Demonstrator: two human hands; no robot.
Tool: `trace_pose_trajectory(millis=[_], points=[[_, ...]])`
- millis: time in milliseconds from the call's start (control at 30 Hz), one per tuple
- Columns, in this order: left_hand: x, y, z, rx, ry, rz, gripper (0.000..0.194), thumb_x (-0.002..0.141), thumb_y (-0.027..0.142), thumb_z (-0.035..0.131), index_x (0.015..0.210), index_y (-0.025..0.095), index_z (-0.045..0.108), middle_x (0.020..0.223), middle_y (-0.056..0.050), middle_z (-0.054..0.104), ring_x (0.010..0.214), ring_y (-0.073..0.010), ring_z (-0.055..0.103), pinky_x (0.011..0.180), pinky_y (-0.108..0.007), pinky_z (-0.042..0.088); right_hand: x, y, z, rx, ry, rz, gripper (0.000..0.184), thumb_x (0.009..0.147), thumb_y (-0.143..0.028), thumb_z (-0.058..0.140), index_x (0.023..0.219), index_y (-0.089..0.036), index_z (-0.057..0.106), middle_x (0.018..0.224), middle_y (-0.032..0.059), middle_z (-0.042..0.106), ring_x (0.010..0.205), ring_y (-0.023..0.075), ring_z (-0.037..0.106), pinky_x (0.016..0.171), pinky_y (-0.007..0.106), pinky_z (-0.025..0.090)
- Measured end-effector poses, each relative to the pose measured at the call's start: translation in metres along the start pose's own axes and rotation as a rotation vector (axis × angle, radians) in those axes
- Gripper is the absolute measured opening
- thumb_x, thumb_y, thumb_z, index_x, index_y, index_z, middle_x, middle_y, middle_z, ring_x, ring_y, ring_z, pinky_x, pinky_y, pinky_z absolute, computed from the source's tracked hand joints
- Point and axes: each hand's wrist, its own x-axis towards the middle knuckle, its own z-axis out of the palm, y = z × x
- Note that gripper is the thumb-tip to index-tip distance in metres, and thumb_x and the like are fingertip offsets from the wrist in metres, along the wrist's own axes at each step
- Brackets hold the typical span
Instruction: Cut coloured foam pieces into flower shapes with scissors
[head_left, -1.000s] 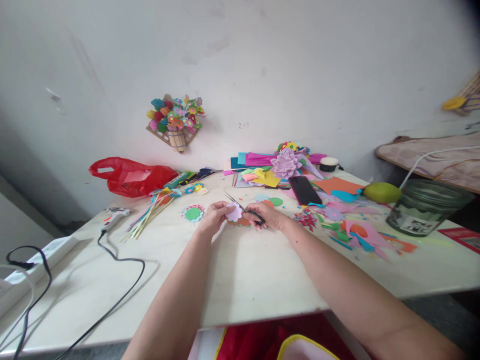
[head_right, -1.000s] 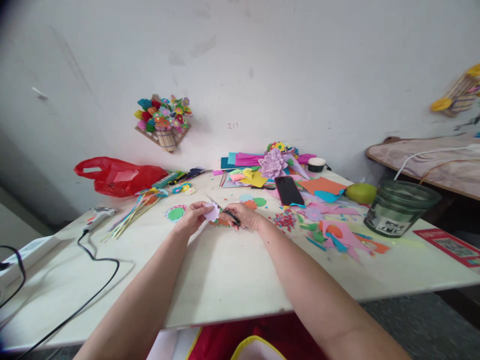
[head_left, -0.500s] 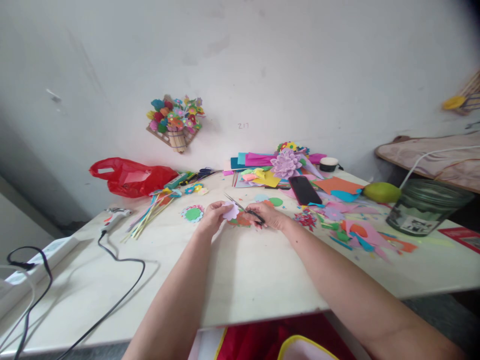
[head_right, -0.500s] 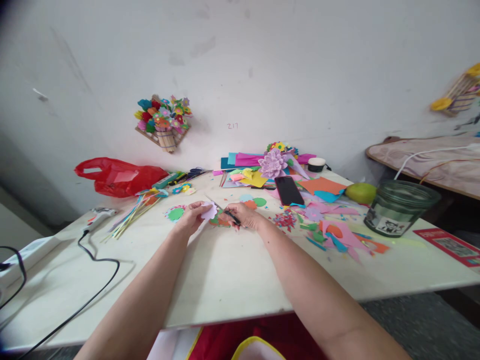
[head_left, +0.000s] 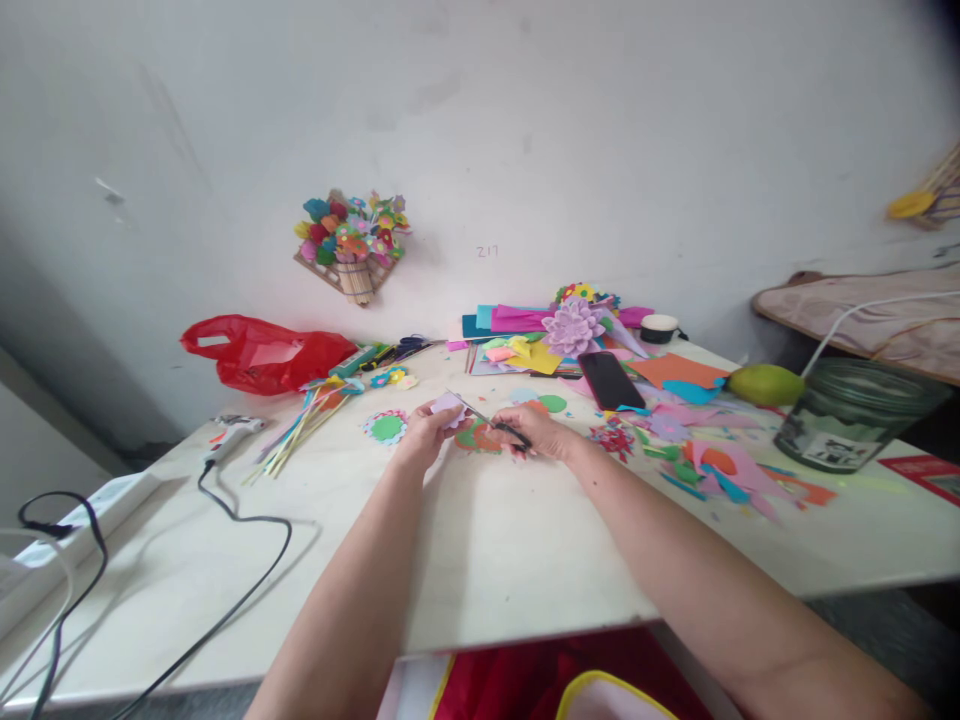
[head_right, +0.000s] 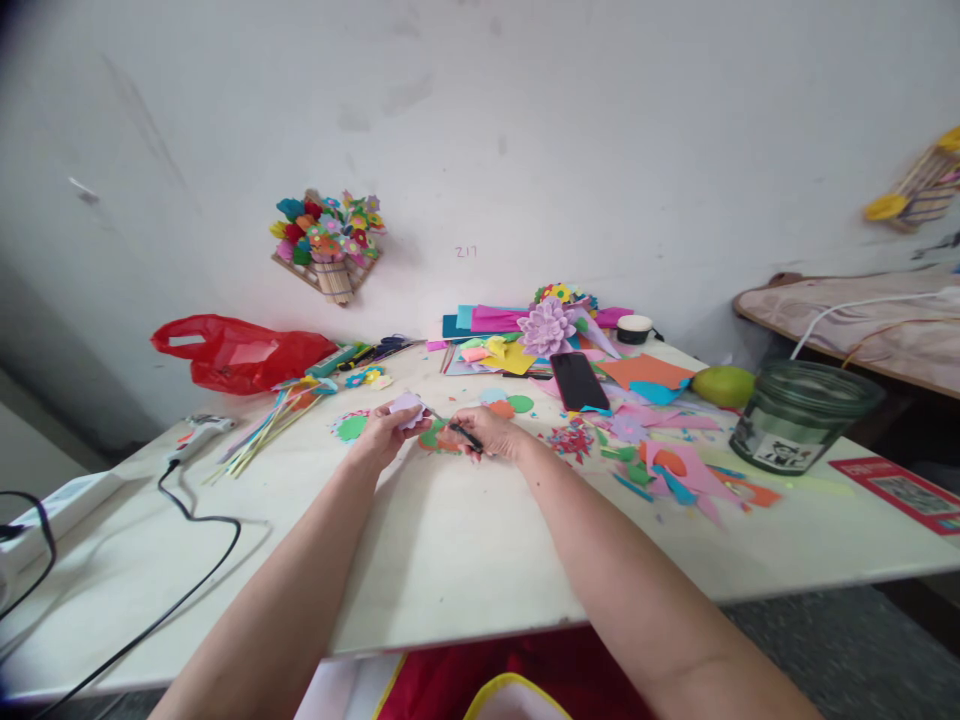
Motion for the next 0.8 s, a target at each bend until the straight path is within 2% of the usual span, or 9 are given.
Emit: trace_pose_trajectory(millis=[167,333,800], points=[[-0.001,0.002,0.0,0.036,0.002,-0.026,0.029,0.05,0.025,0.081,0.069,0.01,0.065,0.062,-0.005,0.066,0.052,-0.0131,0.061,0.056,-0.026,0.052,-0.005,-0.009,0.001,0.006,-0.015,-0.002,0.03,0.077,-0.044,0.058,0.076,-0.016,0.05,0.049,-0.0048,0.054,0.033,0.0055,0.045,0.03,0.016,0.025],[-0.001,0.001,-0.001,0.033,-0.02,-0.019,0.03,0.052,0.025,0.081,0.073,0.009,0.067,0.068,-0.008,0.068,0.058,-0.0143,0.063,0.063,-0.027,0.053,-0.009,-0.018,0.003,0.006,-0.002,0.01,0.032,0.077,-0.046,0.056,0.073,-0.016,0.048,0.048,-0.005,0.053,0.032,0.0049,0.044,0.03,0.016,0.024],[0.004,-0.005,-0.003,0.051,-0.048,0.001,0.029,0.053,0.025,0.08,0.075,0.009,0.07,0.071,-0.009,0.07,0.064,-0.0157,0.065,0.063,-0.025,0.05,-0.003,-0.008,0.003,0.007,0.031,0.032,0.025,0.076,-0.04,0.059,0.077,-0.016,0.05,0.047,-0.0066,0.051,0.034,0.0062,0.046,0.031,0.016,0.023]])
